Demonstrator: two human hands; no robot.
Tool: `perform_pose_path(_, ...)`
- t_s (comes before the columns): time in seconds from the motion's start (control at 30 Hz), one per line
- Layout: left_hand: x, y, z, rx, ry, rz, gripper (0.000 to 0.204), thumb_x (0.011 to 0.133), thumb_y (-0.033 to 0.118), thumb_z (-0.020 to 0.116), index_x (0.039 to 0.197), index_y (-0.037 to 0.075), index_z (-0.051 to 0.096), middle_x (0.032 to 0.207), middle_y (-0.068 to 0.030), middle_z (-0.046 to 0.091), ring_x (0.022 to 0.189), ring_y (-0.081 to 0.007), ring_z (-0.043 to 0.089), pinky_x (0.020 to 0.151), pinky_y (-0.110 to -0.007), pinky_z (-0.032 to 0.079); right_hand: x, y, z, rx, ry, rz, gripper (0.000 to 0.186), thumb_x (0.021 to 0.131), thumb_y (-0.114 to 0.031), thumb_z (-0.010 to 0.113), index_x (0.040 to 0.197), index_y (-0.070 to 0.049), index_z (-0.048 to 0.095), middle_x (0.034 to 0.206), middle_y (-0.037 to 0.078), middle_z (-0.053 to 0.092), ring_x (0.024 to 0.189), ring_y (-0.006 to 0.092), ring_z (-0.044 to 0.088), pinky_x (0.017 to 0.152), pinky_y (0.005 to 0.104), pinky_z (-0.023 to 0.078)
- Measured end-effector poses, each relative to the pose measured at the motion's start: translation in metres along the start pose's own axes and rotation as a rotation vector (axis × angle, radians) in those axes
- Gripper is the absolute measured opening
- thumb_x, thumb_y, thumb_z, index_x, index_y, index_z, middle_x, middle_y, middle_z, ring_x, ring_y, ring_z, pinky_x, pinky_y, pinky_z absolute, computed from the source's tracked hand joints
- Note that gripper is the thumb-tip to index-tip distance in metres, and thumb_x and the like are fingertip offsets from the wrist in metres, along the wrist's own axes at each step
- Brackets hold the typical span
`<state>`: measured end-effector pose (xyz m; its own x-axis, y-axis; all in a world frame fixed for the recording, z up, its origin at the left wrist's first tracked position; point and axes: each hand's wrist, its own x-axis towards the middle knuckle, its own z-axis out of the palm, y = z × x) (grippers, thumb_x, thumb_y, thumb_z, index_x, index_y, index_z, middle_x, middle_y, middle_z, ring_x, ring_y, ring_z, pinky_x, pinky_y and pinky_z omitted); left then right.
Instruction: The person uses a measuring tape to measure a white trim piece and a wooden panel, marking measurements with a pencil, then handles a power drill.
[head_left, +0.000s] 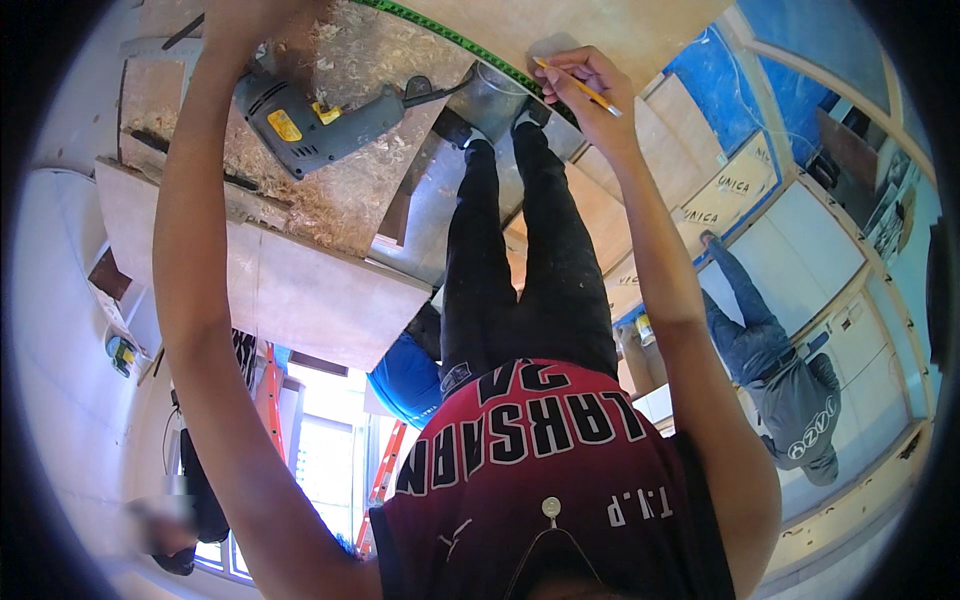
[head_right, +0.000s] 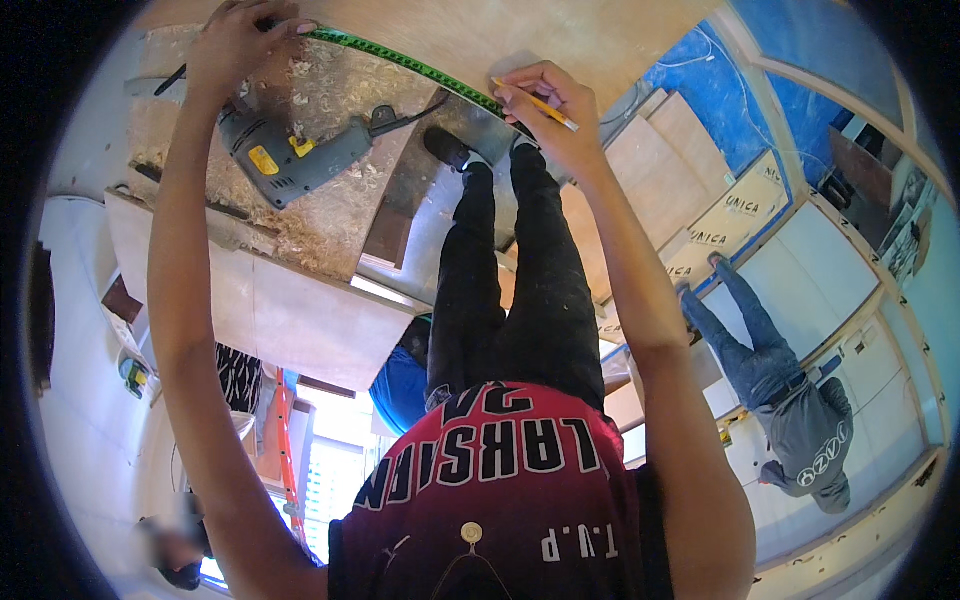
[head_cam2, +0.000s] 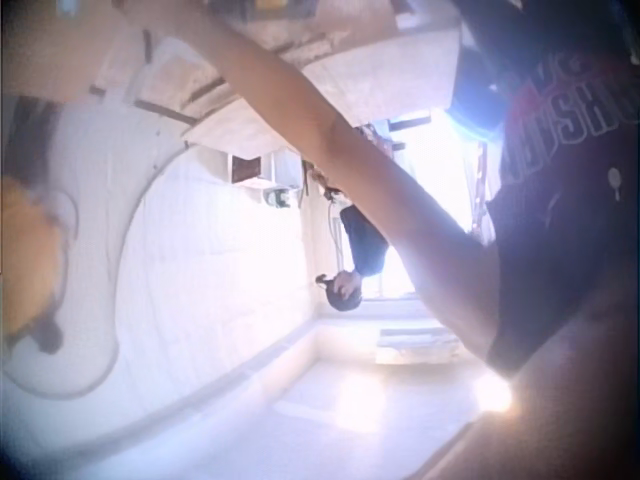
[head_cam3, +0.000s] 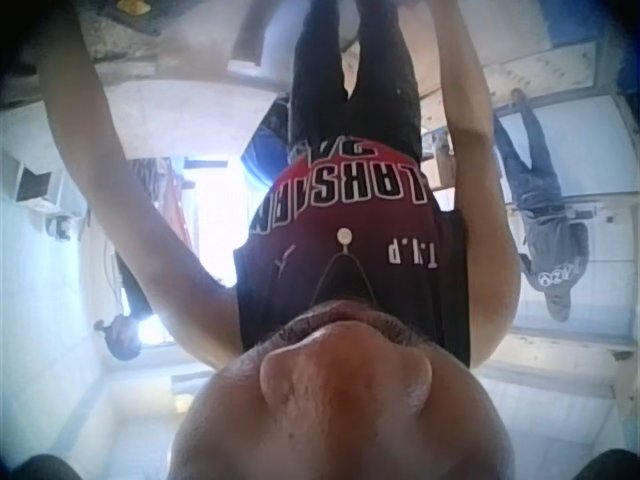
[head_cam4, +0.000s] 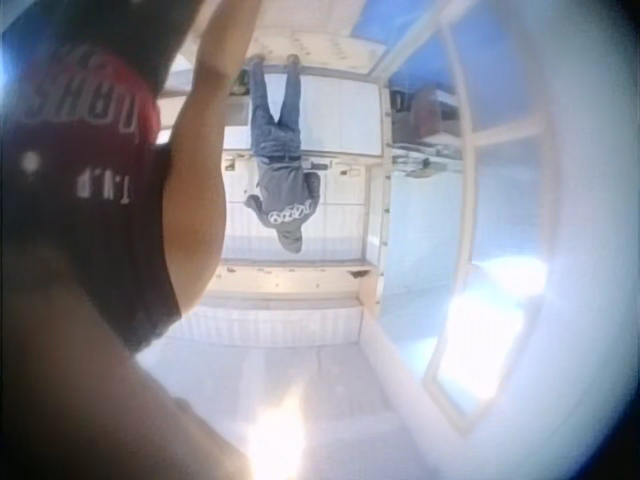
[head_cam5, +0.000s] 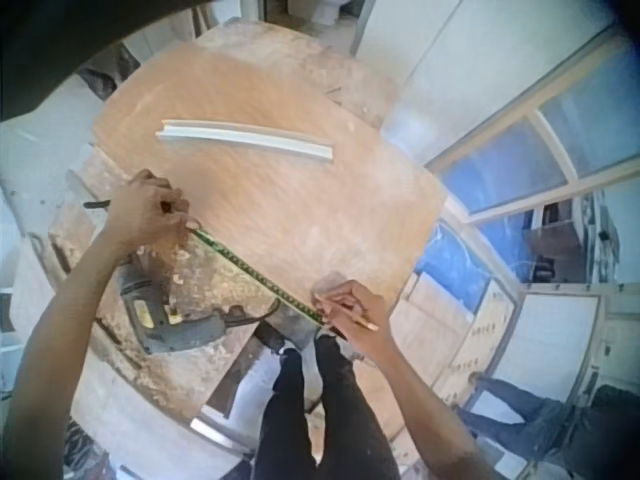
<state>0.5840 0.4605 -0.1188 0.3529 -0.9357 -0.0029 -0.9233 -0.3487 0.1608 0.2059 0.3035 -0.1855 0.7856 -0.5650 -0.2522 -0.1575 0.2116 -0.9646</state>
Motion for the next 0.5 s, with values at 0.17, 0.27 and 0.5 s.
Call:
perform_pose_path(0.17,-0.002,-0.001,0.006,0.124,-0.015,0.009,0.021,0.073,0.031,0.082,0.088,0.017,0.081,0.091,-0.0045,0.075,0.093,-0.0291,0.065,0.085,-0.042,0.055,-0.005,0.012,-0.004,-0.141,-0.109,-0.133,0.015,0.091,-0.002,0.081,0.102,-0.001,0.071,0.091,0.006,0.075,0.078,0.0067,0.068,0.066,0.0208,0.052)
perform_pose_path(0.27,-0.002,0.011,0.006,0.079,0.058,0.013,0.021,0.075,0.032,0.082,0.088,0.016,0.081,0.090,-0.0045,0.075,0.094,-0.0290,0.065,0.086,-0.041,0.054,-0.007,0.011,-0.001,-0.343,-0.039,-0.151,0.013,0.091,-0.004,0.082,0.098,-0.001,0.071,0.085,0.004,0.074,0.073,0.0057,0.067,0.065,0.0211,0.053)
perform_pose_path(0.5,-0.004,0.012,0.008,0.105,0.064,0.009,0.019,0.076,0.032,0.081,0.088,0.016,0.081,0.088,-0.0039,0.075,0.095,-0.0284,0.065,0.088,-0.041,0.053,-0.006,0.023,0.001,-0.376,-0.014,-0.232,0.014,0.090,-0.010,0.084,0.095,-0.003,0.072,0.078,0.004,0.073,0.066,0.0071,0.067,0.058,0.0221,0.051)
